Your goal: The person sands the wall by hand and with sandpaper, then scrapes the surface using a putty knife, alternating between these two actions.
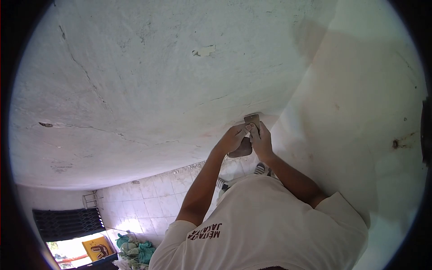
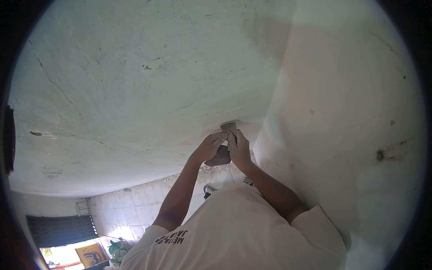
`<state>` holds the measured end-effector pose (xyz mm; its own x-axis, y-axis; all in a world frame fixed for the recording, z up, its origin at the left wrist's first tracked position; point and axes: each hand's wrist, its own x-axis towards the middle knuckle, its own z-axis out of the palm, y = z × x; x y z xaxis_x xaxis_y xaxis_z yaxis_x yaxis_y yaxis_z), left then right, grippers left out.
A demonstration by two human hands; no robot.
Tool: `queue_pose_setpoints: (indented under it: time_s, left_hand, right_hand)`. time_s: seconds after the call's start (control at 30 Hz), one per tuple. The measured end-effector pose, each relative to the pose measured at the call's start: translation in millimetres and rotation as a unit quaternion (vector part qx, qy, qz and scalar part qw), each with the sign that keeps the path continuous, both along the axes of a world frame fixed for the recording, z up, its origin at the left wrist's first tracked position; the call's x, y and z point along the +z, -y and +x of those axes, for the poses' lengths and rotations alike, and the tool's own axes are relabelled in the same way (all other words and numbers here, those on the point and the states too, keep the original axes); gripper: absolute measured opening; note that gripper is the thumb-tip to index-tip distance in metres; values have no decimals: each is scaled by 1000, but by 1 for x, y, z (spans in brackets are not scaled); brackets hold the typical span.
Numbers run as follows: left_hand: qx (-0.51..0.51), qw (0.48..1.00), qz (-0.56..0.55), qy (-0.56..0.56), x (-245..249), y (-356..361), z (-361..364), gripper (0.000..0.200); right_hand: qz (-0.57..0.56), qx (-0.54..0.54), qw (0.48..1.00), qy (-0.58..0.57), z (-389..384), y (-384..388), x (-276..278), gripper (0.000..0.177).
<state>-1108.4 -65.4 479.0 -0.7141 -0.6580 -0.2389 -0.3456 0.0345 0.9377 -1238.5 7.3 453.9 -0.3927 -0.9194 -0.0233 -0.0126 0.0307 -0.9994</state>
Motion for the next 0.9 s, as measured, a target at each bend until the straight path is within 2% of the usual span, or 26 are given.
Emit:
queue_pose_setpoints:
  time_s: [0.03,0.13,0.23,0.33,0.43,0.53,0.73,0.83,0.9]
  left_hand:
    - [-5,1000,15,11,2,1,0,46]
    - [31,998,-41,-30,-17,0,-8,47]
    - [100,991,20,-88,-38,-4,-15,44]
    - [144,985,9,-92,-34,-9,-20,44]
    - [170,985,1,-36,-14,-15,-24,42]
    - [235,967,-79,-61,-30,-23,-33,40]
    - [256,960,-52,-105,-45,-21,-38,38]
    - [258,963,-41,-72,-37,-21,-38,38]
    - [264,960,-34,-88,-38,-23,-39,37]
  right_hand:
    - [1,-2,1000,9,1,0,0,23]
    - [-5,-18,1000,-5,1,6,-23,22]
    - [-16,-37,999,35,7,8,-25,21]
    - [-8,-31,998,47,9,9,-31,20]
    - [-52,-46,996,55,14,11,-30,22]
    - [-74,-37,995,56,13,12,-31,22]
    - [-107,-23,993,39,6,19,-43,25]
    - [-84,-8,996,4,1,18,-45,25]
    - [-85,-7,996,-18,0,18,-41,25]
